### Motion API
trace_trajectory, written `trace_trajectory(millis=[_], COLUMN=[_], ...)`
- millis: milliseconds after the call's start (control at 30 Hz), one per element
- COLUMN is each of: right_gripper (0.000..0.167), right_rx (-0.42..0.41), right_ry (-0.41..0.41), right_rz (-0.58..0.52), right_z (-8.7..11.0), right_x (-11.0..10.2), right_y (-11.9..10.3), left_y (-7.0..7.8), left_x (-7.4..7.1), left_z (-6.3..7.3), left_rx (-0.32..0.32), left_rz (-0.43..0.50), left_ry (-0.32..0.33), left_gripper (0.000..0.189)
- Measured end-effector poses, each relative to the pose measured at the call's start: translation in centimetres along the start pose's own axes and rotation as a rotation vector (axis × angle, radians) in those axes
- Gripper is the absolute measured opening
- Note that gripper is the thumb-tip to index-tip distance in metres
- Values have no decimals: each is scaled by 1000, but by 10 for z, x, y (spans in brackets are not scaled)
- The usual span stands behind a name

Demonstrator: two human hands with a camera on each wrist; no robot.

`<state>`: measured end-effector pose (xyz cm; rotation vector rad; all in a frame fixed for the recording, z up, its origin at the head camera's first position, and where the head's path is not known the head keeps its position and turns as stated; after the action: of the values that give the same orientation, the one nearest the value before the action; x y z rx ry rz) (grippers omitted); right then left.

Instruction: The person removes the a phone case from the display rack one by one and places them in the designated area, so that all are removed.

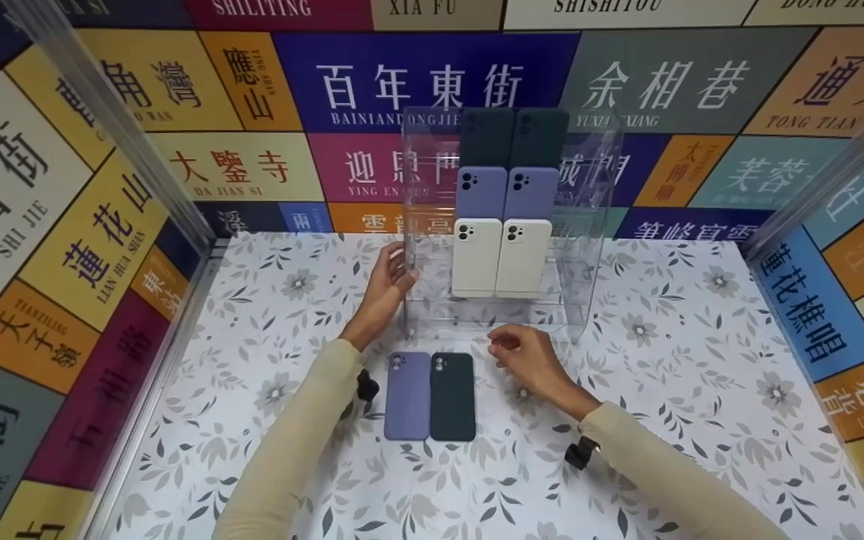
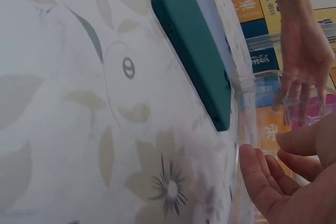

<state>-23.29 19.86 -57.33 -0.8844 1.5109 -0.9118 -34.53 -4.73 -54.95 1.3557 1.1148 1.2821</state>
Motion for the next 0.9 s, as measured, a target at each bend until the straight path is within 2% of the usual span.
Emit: trace_trajectory(millis=[633, 900], right_gripper=[17, 18], right_rx=[-111, -134], right_ry=[128, 149], right_rz=[94, 107], right_z=[-17, -29], right_x=[-62, -82], right_y=[-17, -22], left_y=[1, 0], left_x=[1, 1], left_z=[-3, -2], left_rx=[0, 2], left_rz=[-2, 4], left_ry=[20, 15], left_gripper=[62, 60])
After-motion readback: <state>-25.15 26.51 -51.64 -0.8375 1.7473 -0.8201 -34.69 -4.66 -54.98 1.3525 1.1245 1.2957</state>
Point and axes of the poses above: each hand's wrist, its own z-axis away from the middle knuckle, its own x-axis out of the palm, y = z × x, the point moved 7 cm from there along -z, towards the middle knuckle, and after that the axes turned 12 degrees about y, right-handed, at the moved point
